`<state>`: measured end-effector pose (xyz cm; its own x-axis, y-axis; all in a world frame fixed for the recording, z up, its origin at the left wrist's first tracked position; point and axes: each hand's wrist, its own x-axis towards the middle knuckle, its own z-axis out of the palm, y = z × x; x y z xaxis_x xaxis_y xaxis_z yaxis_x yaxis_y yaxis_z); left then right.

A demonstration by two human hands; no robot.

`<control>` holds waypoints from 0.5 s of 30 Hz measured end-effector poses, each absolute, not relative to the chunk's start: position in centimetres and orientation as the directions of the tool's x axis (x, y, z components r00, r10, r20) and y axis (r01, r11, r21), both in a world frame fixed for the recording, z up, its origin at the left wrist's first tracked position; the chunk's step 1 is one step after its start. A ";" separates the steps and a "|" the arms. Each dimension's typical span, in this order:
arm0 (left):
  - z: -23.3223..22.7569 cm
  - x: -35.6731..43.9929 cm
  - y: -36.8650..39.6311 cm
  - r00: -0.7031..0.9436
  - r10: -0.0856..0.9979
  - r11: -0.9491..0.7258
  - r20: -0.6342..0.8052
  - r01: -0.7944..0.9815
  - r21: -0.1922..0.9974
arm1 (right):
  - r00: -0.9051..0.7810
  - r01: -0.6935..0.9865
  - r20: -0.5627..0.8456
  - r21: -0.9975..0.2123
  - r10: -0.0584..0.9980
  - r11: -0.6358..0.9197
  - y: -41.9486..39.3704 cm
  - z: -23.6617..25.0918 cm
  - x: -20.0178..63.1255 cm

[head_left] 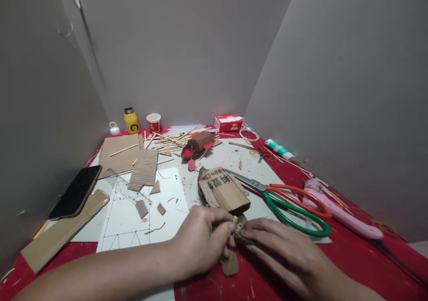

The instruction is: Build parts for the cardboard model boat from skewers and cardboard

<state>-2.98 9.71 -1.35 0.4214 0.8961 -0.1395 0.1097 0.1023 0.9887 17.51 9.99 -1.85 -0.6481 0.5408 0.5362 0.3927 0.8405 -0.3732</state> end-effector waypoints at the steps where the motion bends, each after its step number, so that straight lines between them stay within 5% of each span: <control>1: -1.4 -3.1 9.7 0.424 0.894 0.106 -0.143 0.108 0.988 | -0.648 0.397 0.535 -0.371 0.542 0.840 10.0 -1.9 17.5; 15: -0.1 -3.7 9.8 0.398 0.899 0.133 -0.182 0.147 0.980 | -0.661 0.413 0.514 -0.358 0.546 0.838 10.7 -1.7 17.2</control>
